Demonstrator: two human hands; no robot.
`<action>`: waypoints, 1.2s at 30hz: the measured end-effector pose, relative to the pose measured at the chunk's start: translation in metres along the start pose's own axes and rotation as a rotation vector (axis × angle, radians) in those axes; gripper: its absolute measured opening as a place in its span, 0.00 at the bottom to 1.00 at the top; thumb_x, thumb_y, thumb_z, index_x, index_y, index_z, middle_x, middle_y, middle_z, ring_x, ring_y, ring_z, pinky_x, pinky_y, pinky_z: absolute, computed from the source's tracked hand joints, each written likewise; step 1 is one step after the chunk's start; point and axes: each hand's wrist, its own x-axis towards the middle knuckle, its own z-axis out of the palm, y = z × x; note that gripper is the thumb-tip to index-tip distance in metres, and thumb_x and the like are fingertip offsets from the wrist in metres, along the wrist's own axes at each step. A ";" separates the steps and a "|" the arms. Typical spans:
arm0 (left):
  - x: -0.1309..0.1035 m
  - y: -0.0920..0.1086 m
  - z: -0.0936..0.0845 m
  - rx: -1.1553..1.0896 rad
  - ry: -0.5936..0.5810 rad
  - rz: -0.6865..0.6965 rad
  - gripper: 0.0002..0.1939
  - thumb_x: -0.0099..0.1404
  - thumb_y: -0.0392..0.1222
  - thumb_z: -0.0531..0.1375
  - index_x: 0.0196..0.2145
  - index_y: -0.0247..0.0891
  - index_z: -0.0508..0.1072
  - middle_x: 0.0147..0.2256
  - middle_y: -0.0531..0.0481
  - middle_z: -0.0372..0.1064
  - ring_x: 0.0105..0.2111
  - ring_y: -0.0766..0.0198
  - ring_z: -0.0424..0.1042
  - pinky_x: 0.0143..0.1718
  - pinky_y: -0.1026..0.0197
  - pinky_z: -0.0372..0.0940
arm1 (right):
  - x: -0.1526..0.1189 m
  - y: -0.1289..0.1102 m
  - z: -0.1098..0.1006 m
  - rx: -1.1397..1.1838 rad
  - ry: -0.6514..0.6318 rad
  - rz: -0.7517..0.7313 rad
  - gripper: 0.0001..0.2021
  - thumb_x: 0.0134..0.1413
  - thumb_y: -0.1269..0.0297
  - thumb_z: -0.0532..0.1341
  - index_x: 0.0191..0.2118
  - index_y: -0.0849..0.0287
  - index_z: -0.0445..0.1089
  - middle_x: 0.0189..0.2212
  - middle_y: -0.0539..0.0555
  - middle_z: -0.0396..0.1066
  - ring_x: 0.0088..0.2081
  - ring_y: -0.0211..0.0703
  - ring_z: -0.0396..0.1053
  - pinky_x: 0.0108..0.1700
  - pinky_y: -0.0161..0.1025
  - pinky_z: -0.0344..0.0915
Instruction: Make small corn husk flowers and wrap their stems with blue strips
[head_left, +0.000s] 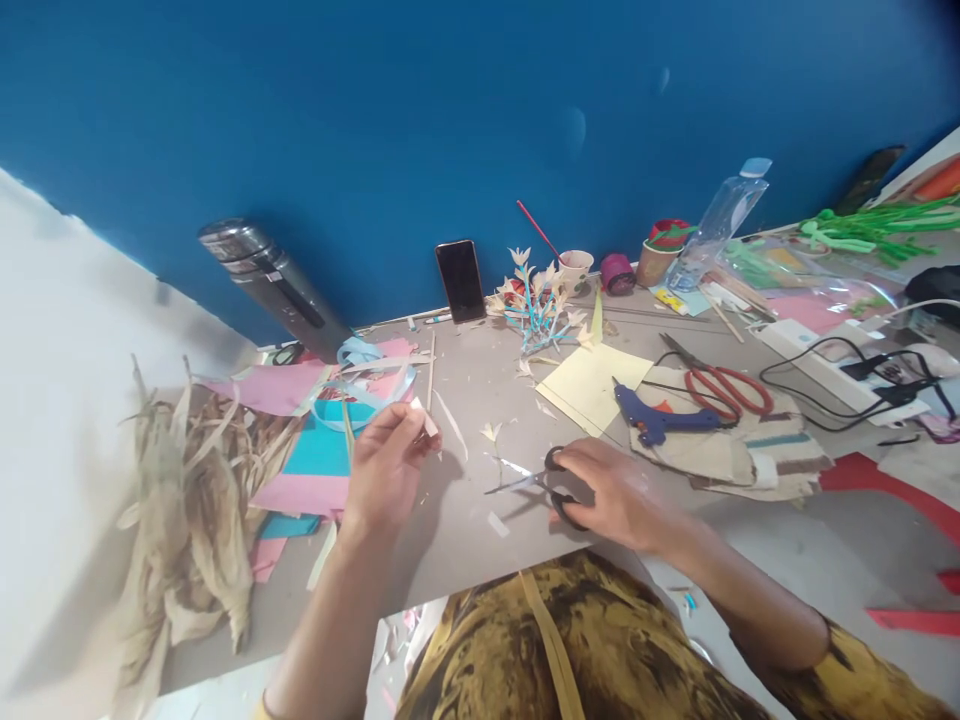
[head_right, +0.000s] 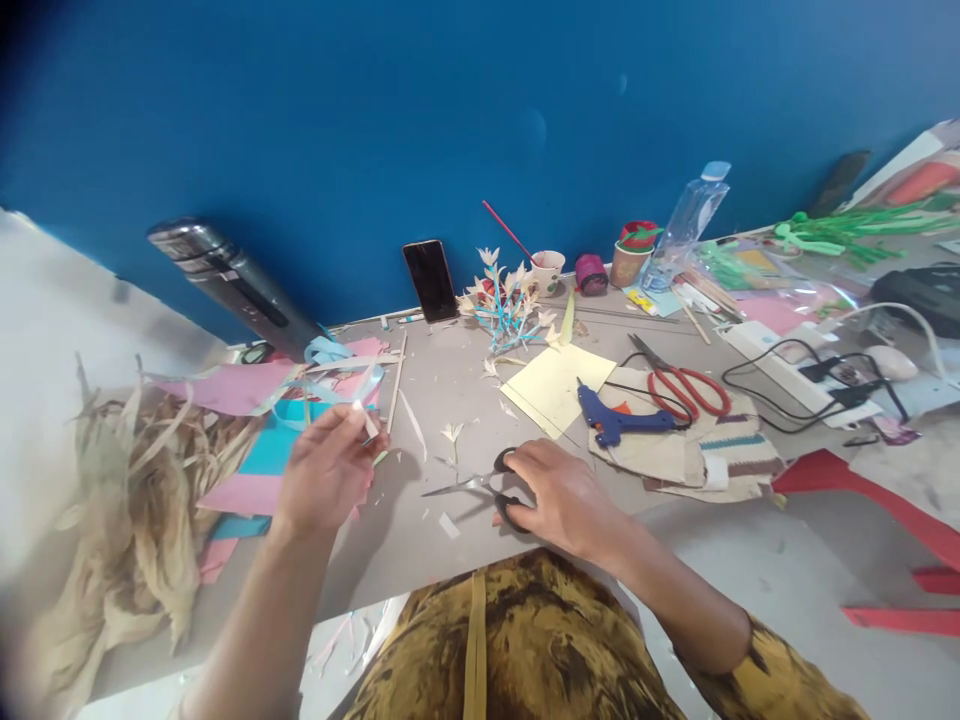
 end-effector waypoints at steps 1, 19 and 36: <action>-0.004 -0.002 -0.001 -0.045 -0.006 -0.024 0.12 0.57 0.45 0.68 0.26 0.38 0.71 0.25 0.54 0.68 0.27 0.68 0.66 0.32 0.65 0.64 | -0.005 0.004 0.001 0.031 0.044 0.022 0.17 0.53 0.60 0.69 0.49 0.56 0.73 0.47 0.59 0.73 0.47 0.50 0.71 0.47 0.40 0.64; -0.032 -0.018 0.030 0.194 -0.090 -0.137 0.08 0.61 0.42 0.64 0.28 0.37 0.71 0.21 0.57 0.63 0.22 0.71 0.60 0.26 0.67 0.56 | 0.000 0.021 -0.012 -0.087 -0.230 0.504 0.14 0.48 0.58 0.69 0.28 0.57 0.64 0.25 0.51 0.69 0.28 0.42 0.66 0.28 0.35 0.48; -0.024 0.007 0.048 0.288 -0.303 -0.071 0.07 0.58 0.40 0.67 0.30 0.37 0.73 0.25 0.55 0.67 0.25 0.70 0.64 0.28 0.67 0.60 | 0.040 -0.033 -0.059 0.805 -0.153 0.239 0.14 0.64 0.60 0.57 0.43 0.62 0.77 0.35 0.56 0.78 0.22 0.33 0.65 0.24 0.32 0.59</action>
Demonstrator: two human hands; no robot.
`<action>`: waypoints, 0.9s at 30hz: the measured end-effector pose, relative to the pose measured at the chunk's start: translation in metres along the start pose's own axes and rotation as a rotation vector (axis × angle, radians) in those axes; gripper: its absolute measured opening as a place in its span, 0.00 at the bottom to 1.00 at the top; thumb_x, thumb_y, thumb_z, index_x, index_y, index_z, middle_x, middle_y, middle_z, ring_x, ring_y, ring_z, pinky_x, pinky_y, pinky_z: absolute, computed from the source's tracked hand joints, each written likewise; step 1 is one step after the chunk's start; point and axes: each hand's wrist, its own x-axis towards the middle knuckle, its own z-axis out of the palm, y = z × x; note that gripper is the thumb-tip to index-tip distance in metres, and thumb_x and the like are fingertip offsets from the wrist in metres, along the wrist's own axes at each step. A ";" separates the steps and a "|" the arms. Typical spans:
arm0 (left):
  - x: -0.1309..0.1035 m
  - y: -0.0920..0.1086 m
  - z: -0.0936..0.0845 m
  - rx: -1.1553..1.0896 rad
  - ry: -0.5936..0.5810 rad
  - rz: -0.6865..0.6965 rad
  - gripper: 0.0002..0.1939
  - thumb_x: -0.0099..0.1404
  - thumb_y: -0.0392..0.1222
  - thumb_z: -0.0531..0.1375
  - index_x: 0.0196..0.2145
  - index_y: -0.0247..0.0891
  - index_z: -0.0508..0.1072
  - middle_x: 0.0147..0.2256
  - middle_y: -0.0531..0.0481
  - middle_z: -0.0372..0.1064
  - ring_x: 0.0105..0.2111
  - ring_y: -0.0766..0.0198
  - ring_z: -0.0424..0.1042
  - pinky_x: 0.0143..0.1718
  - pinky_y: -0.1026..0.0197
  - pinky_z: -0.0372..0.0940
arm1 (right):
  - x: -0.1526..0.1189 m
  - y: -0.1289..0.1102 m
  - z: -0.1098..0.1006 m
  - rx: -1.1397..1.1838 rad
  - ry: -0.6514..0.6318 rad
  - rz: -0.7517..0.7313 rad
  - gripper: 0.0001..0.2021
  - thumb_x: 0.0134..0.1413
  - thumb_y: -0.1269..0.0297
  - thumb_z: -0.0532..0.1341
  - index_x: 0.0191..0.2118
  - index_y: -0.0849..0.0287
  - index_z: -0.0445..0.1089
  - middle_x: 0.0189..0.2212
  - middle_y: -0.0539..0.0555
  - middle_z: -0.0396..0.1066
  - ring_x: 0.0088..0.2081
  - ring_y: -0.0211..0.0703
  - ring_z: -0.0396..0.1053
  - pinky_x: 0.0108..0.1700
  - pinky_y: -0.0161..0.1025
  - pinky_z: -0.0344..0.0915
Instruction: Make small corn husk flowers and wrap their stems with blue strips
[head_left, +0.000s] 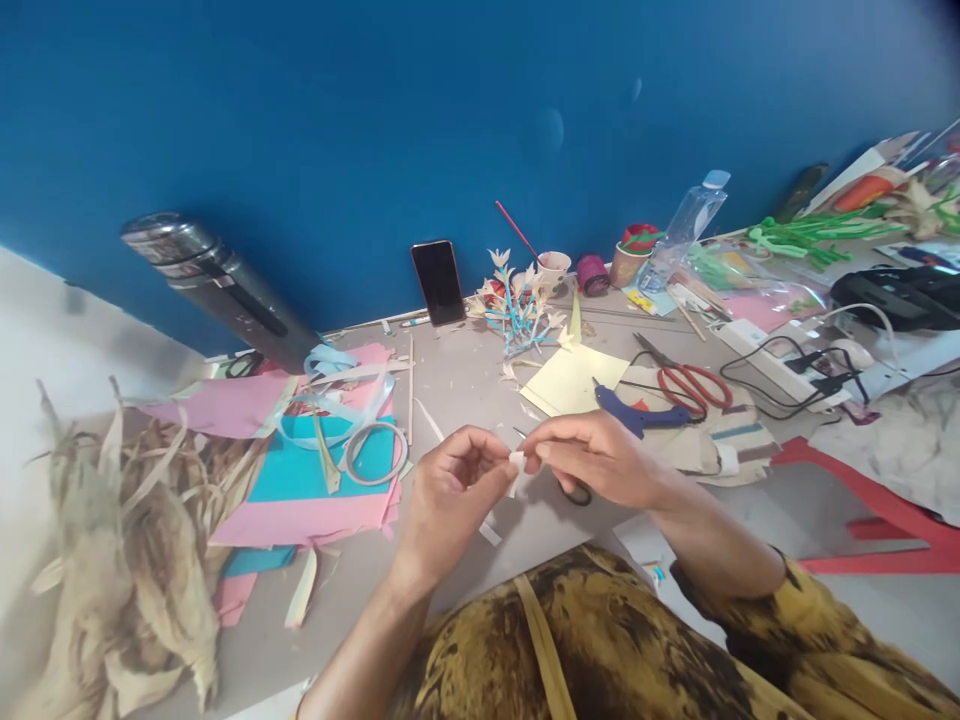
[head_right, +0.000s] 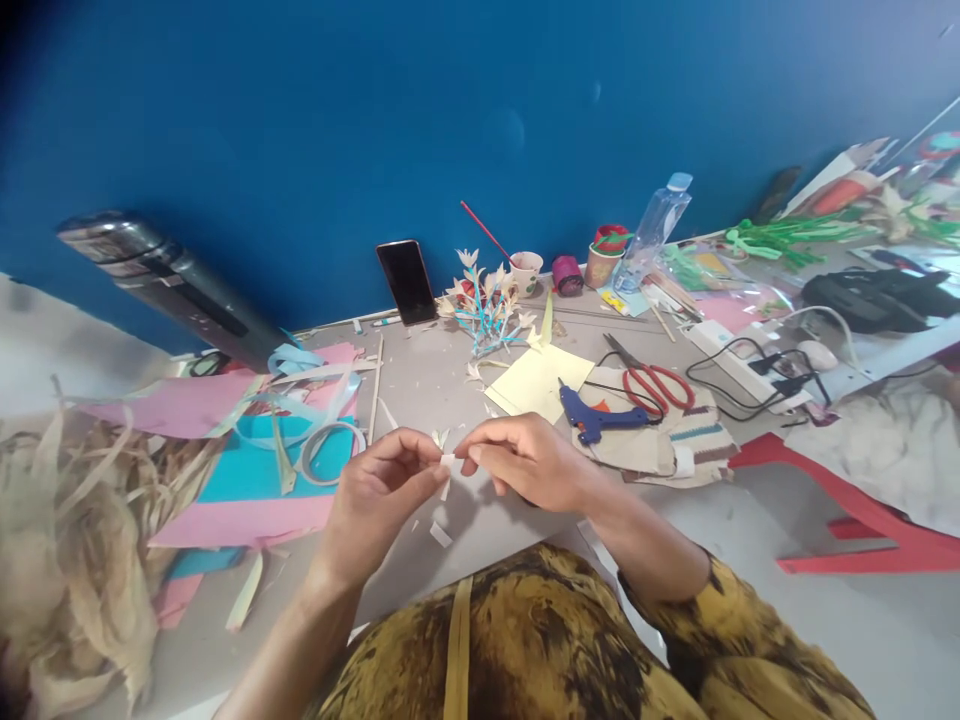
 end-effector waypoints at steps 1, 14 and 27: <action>-0.001 0.001 0.000 0.015 -0.015 0.003 0.07 0.58 0.40 0.68 0.30 0.37 0.72 0.25 0.55 0.68 0.26 0.70 0.64 0.28 0.67 0.59 | 0.003 -0.004 0.002 0.036 -0.049 -0.004 0.14 0.63 0.61 0.57 0.41 0.62 0.78 0.34 0.56 0.78 0.21 0.32 0.64 0.24 0.31 0.59; -0.002 -0.003 0.009 -0.378 0.023 -0.139 0.10 0.57 0.42 0.68 0.33 0.37 0.71 0.22 0.58 0.64 0.21 0.72 0.63 0.26 0.67 0.59 | -0.002 -0.012 0.012 0.113 -0.046 -0.040 0.08 0.55 0.66 0.62 0.36 0.63 0.77 0.28 0.53 0.78 0.18 0.29 0.63 0.20 0.28 0.57; -0.014 0.003 0.025 -0.045 0.288 0.153 0.08 0.63 0.40 0.63 0.40 0.37 0.70 0.27 0.57 0.66 0.22 0.71 0.68 0.26 0.68 0.66 | -0.006 -0.014 0.037 0.179 0.054 -0.017 0.08 0.54 0.63 0.62 0.31 0.63 0.75 0.26 0.52 0.77 0.18 0.29 0.60 0.19 0.28 0.55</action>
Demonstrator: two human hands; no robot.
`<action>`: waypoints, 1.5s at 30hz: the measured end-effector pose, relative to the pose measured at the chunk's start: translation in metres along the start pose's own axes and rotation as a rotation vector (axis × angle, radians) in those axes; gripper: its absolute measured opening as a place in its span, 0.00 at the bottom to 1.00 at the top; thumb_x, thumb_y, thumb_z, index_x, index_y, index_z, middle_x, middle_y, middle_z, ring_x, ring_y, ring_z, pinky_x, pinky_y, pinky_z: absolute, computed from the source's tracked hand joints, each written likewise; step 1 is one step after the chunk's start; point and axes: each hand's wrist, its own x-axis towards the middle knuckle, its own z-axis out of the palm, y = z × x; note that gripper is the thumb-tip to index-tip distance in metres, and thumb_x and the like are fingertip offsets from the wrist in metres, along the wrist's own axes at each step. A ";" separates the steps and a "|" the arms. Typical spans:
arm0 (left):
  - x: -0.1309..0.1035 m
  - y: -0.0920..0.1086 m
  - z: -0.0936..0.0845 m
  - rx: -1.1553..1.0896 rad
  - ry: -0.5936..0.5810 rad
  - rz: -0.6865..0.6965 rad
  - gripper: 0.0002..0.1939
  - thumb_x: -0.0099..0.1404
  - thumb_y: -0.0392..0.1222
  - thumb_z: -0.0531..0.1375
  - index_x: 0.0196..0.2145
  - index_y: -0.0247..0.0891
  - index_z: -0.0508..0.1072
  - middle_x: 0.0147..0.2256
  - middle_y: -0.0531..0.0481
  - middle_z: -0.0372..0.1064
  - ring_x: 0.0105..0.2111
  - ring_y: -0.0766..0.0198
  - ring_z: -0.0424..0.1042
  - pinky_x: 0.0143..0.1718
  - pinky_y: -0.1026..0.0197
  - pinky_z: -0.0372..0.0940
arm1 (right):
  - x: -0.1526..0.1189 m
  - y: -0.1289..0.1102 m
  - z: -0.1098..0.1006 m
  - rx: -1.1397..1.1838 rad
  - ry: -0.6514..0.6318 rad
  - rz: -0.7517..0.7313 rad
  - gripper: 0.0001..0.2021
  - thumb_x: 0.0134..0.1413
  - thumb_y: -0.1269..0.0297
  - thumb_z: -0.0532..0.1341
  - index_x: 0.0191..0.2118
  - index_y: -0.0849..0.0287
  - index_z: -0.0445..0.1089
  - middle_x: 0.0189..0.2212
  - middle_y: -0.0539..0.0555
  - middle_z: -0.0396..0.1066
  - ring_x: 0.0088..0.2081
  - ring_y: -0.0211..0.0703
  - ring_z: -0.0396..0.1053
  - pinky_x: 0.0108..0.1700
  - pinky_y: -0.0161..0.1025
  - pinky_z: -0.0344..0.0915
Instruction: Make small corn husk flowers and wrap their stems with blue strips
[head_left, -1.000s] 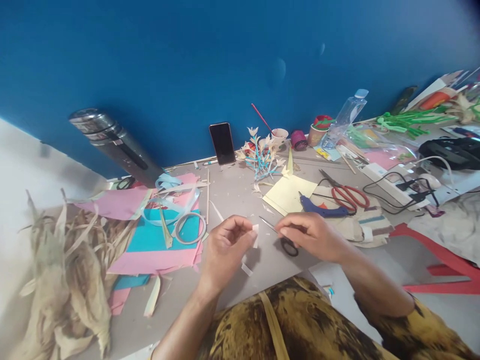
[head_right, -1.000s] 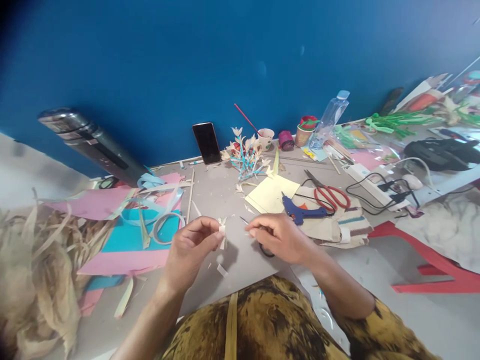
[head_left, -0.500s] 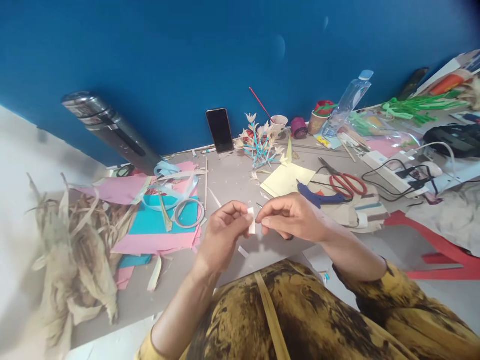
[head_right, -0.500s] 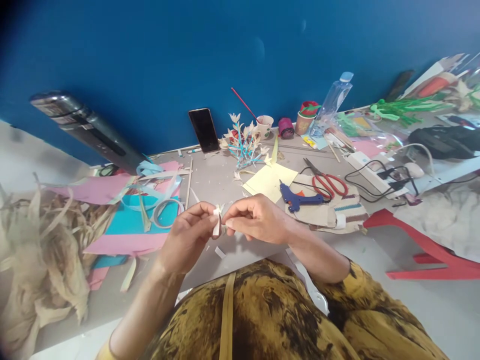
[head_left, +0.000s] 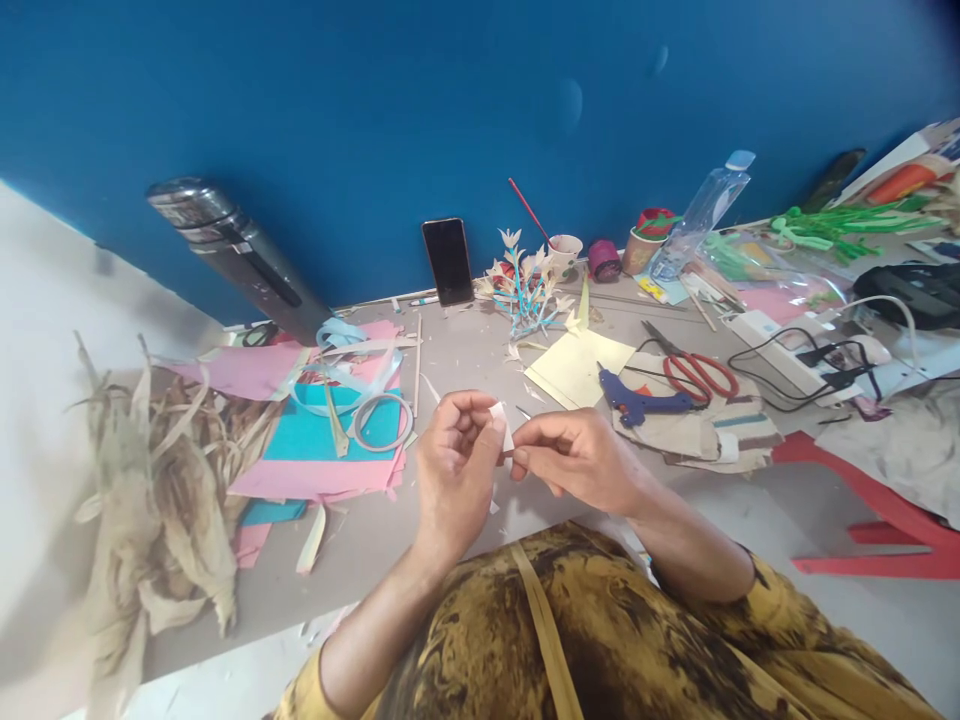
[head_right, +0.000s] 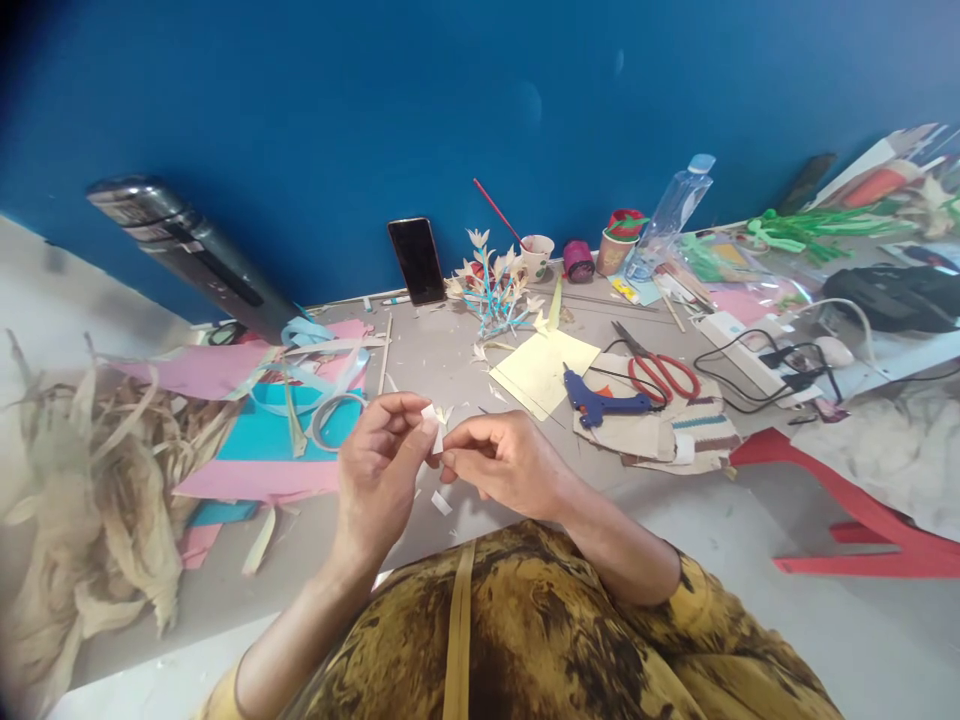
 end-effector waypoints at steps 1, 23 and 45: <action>-0.001 0.000 0.001 0.015 0.010 0.009 0.08 0.63 0.40 0.63 0.40 0.37 0.69 0.27 0.57 0.66 0.22 0.72 0.68 0.26 0.68 0.65 | 0.000 -0.001 0.001 0.001 0.003 -0.002 0.08 0.53 0.63 0.63 0.30 0.62 0.75 0.25 0.52 0.77 0.17 0.29 0.60 0.19 0.28 0.55; -0.005 -0.002 -0.001 -0.029 0.053 0.032 0.09 0.65 0.40 0.61 0.42 0.39 0.68 0.29 0.58 0.65 0.18 0.73 0.68 0.20 0.69 0.63 | 0.001 -0.012 0.015 -0.120 0.011 -0.120 0.12 0.58 0.69 0.57 0.24 0.61 0.69 0.16 0.46 0.61 0.18 0.29 0.54 0.20 0.28 0.50; -0.005 0.001 -0.002 0.010 0.098 0.028 0.07 0.63 0.39 0.62 0.40 0.39 0.70 0.27 0.57 0.66 0.20 0.72 0.65 0.22 0.67 0.60 | 0.002 -0.006 0.020 -0.311 0.072 -0.250 0.12 0.59 0.68 0.57 0.24 0.61 0.68 0.19 0.46 0.60 0.22 0.31 0.52 0.24 0.31 0.50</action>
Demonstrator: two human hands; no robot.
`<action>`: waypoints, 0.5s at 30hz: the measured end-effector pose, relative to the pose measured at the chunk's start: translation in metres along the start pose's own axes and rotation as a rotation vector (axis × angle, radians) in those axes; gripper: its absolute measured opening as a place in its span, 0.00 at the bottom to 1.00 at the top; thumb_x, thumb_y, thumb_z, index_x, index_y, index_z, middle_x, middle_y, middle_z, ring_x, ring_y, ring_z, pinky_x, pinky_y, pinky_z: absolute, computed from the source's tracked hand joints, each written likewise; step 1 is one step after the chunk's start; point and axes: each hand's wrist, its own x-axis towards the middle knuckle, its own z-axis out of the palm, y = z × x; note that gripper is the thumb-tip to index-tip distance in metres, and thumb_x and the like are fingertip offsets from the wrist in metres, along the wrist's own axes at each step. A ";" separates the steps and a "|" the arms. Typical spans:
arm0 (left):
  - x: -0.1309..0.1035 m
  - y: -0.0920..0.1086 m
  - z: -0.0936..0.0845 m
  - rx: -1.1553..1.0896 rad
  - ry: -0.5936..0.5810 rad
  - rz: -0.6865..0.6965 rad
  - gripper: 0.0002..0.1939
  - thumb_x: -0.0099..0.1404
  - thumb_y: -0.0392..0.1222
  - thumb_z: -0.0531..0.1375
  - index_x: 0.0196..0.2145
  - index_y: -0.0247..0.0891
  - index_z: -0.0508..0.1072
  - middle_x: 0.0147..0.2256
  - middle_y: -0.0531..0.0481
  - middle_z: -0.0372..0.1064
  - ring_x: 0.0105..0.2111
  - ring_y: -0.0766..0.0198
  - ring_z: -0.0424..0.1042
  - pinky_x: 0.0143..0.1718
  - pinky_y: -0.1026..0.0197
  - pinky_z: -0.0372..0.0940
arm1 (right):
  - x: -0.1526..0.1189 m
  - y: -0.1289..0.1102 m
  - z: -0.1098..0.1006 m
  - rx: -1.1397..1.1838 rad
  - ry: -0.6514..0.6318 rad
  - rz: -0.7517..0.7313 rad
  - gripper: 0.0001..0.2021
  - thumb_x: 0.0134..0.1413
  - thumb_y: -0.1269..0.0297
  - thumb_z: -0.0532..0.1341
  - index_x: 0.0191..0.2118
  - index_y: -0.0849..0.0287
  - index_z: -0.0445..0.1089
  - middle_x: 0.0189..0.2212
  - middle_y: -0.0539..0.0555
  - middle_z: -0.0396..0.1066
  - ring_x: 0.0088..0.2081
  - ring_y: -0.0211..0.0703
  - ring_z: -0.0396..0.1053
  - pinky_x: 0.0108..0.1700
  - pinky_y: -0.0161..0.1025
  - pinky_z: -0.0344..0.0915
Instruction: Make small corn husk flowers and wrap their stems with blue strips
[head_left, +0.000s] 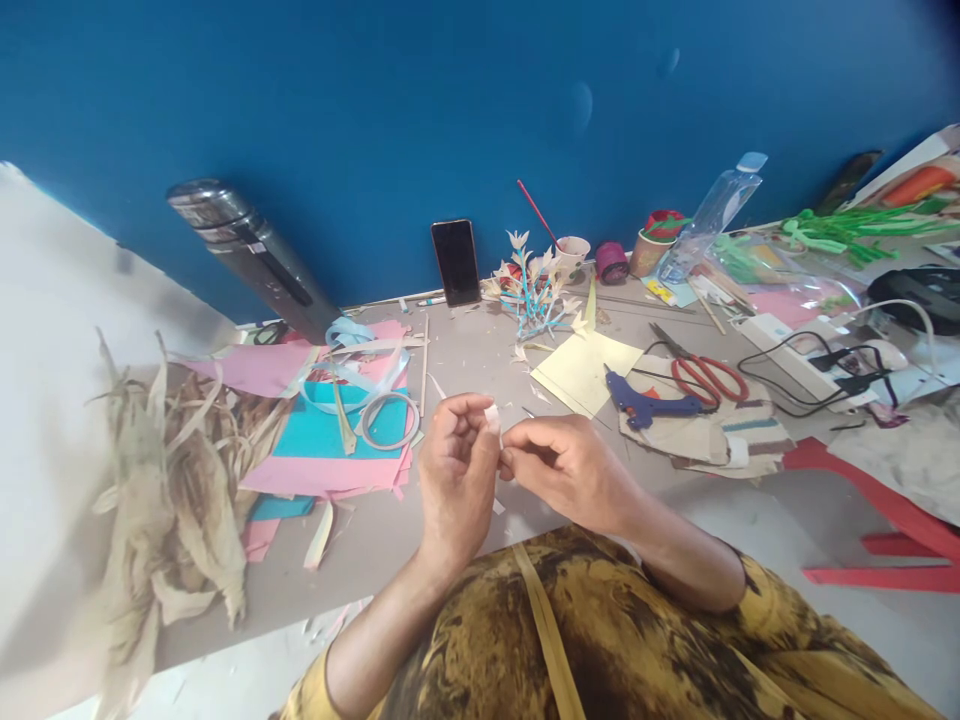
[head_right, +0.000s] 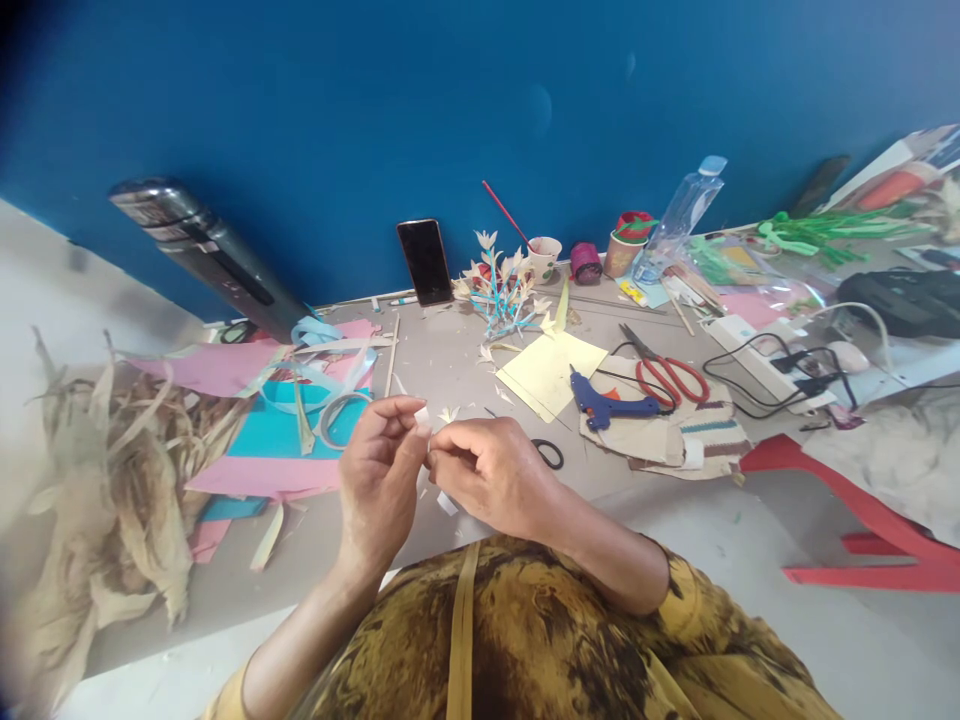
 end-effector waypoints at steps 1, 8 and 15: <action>0.000 0.000 0.000 -0.005 -0.002 -0.001 0.07 0.63 0.40 0.62 0.40 0.39 0.70 0.27 0.57 0.66 0.20 0.72 0.65 0.22 0.67 0.60 | 0.000 0.000 0.000 -0.003 0.000 0.001 0.12 0.59 0.68 0.57 0.24 0.61 0.68 0.19 0.46 0.60 0.22 0.32 0.52 0.24 0.31 0.50; 0.004 -0.005 0.000 -0.031 -0.034 -0.020 0.07 0.64 0.39 0.61 0.40 0.39 0.69 0.28 0.57 0.67 0.21 0.72 0.66 0.24 0.68 0.62 | 0.002 0.005 0.001 -0.022 0.012 -0.010 0.11 0.58 0.69 0.57 0.24 0.61 0.67 0.19 0.46 0.61 0.23 0.32 0.53 0.26 0.31 0.50; 0.008 -0.010 0.000 -0.010 -0.033 -0.026 0.07 0.64 0.39 0.61 0.41 0.39 0.70 0.29 0.55 0.67 0.25 0.71 0.67 0.28 0.68 0.63 | 0.008 0.008 0.004 -0.060 0.085 -0.024 0.13 0.55 0.69 0.58 0.20 0.60 0.64 0.18 0.46 0.58 0.22 0.32 0.52 0.25 0.32 0.50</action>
